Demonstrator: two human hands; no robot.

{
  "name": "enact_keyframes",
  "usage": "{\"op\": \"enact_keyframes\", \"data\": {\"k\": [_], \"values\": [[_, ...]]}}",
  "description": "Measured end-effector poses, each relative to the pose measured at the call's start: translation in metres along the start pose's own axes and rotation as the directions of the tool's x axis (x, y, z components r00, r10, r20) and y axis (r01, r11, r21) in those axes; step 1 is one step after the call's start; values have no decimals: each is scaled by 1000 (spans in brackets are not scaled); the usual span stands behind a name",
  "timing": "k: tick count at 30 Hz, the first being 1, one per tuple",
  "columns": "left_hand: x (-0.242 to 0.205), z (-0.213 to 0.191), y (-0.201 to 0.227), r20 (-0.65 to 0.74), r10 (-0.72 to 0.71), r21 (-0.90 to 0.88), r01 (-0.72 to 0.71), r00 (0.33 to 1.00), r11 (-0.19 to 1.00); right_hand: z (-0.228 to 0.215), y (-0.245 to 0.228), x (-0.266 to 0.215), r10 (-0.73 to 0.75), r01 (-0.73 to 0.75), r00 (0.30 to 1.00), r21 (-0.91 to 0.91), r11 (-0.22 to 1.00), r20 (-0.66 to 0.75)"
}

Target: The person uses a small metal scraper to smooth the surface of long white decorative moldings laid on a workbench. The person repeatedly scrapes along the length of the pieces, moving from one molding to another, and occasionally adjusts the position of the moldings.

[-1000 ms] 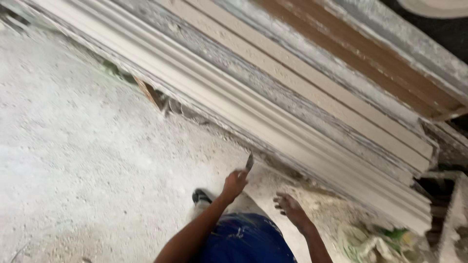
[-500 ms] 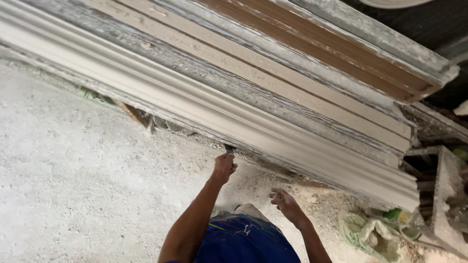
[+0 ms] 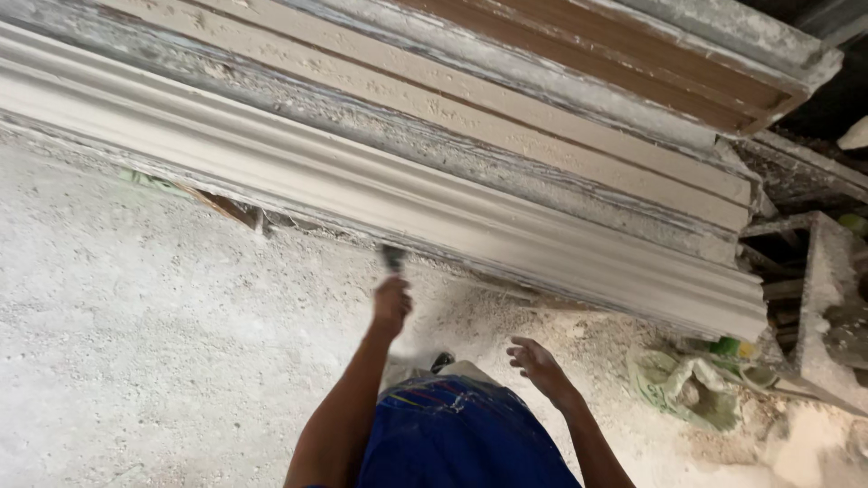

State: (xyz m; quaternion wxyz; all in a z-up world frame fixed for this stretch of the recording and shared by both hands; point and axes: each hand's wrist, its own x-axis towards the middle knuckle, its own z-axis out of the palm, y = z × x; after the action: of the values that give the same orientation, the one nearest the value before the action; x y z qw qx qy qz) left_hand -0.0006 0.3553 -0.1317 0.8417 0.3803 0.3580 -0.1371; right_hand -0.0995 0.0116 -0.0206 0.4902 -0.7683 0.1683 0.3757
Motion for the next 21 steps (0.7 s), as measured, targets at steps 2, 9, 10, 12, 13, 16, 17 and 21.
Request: {"op": "enact_keyframes", "data": {"k": [2,9,10,12,13,16,17,21], "values": [[-17,36,-43,81,-101,369,64,992,927,-3,1,0,-7,7,1000,-26,1000,-3],[-33,93,-61,40,-294,377,258,955,890,-18,41,-14,33,-27,996,84,996,-77],[-37,94,-62,-39,-258,352,255,965,901,-18,54,-24,70,-61,994,100,993,-89],[-48,97,-72,-38,-241,413,235,970,880,-17,76,-33,35,-5,991,226,974,-128],[-57,99,-81,42,-267,492,213,963,844,-15,87,-39,18,24,989,282,959,-146],[-76,129,-91,153,-258,784,41,954,619,-23,95,-34,115,-74,984,266,961,-140],[-86,135,-95,168,-252,867,-21,953,498,-24,100,-36,95,-49,985,294,954,-146],[-109,136,-84,666,155,734,-604,730,-311,-31,118,-46,92,-28,983,359,933,-162]]}}
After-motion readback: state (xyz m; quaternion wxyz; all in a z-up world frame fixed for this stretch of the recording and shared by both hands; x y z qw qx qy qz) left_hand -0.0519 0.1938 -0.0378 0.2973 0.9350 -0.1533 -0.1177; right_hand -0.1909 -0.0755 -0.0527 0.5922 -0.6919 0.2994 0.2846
